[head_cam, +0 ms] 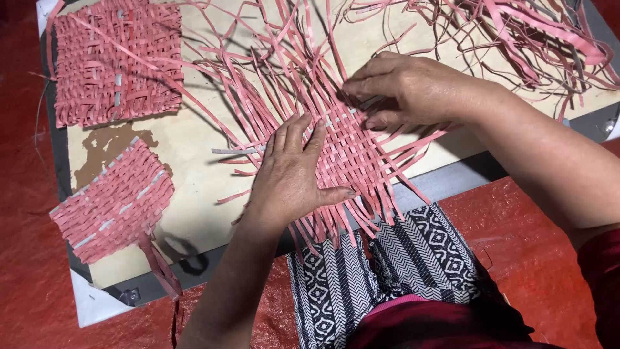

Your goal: A person is weaving pink plastic strips together to create a flat woven piece, likely for a bag or mat.

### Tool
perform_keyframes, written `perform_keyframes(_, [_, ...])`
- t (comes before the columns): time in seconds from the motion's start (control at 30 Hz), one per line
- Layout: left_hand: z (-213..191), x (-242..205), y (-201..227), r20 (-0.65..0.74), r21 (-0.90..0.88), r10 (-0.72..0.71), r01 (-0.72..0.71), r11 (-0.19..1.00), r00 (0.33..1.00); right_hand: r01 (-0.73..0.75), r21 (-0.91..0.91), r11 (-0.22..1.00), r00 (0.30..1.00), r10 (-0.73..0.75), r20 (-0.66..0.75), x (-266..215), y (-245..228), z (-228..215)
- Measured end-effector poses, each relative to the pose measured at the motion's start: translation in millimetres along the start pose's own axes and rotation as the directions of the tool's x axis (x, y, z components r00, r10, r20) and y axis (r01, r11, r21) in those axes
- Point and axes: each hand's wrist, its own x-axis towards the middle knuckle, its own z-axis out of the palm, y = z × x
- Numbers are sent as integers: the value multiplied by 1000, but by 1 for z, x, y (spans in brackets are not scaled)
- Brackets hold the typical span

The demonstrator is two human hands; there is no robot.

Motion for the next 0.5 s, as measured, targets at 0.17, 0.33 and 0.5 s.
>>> perform_keyframes(0.17, [-1,1,0,27,-7,-10,10,1000,1000,164,-52,985,985,-167,-46,-4,10,10])
perform_keyframes(0.33, [2,1,0,10,-8,4,-4,1000,1000,203,-118,972,978,-207,-24,-6,16,17])
perform_keyframes(0.5, [0,2,0,51,10,1,-2,1000,999,193,-186,963,978,-205,-48,-9,20,24])
